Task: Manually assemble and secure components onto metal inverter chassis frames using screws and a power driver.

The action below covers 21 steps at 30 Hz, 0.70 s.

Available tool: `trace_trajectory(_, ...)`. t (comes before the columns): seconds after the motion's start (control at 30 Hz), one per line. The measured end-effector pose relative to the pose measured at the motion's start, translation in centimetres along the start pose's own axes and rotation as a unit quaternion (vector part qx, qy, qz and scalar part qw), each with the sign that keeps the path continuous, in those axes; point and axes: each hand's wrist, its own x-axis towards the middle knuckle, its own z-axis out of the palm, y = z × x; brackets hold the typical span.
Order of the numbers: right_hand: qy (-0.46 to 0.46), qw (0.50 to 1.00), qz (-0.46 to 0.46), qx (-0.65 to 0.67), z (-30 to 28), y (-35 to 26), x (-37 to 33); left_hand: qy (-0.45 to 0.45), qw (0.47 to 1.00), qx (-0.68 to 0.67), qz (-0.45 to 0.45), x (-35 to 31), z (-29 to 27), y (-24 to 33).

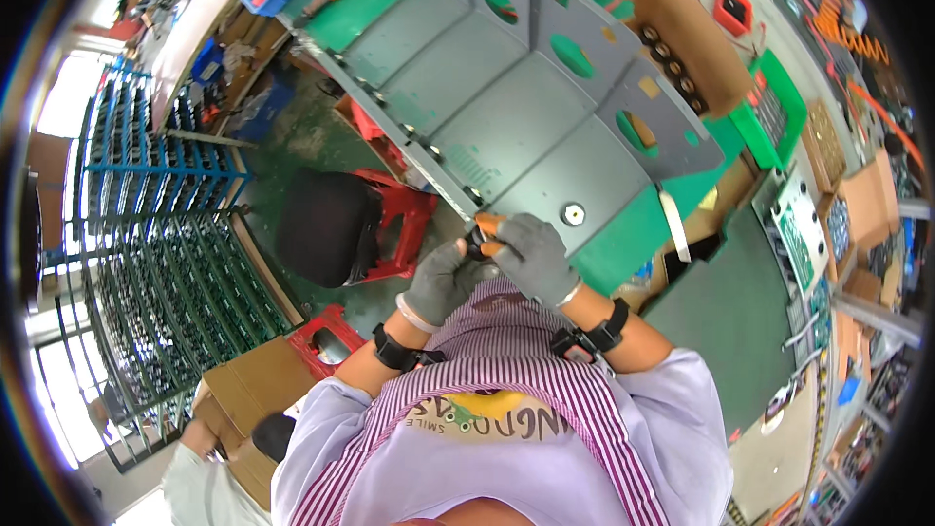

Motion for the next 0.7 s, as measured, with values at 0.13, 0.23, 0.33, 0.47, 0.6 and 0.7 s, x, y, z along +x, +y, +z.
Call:
trace_trajectory(0.13,-0.040,0.925,0.323,0.196,0.2,3.4,0.0,0.049,0.973,0.207,0.093,-0.5,-1.8,-0.1)
trace_trajectory(0.23,-0.028,0.846,0.389,0.363,2.2,5.4,0.2,0.234,0.969,0.076,0.001,0.4,-3.0,-1.1)
trace_trajectory(0.33,-0.031,0.794,0.427,0.432,4.0,6.1,-0.1,0.230,0.969,0.089,0.000,1.7,-3.7,-2.4)
trace_trajectory(0.47,-0.073,0.815,0.431,0.380,4.5,5.7,-0.6,0.136,0.874,0.438,0.160,2.7,-4.2,-2.6)
trace_trajectory(0.6,-0.073,0.857,0.396,0.323,4.0,5.4,-0.6,0.124,0.612,0.765,0.156,3.8,-4.7,-1.6)
trace_trajectory(0.7,-0.069,0.866,0.380,0.317,4.1,5.5,-0.5,0.111,0.580,0.793,0.150,4.1,-4.7,-1.4)
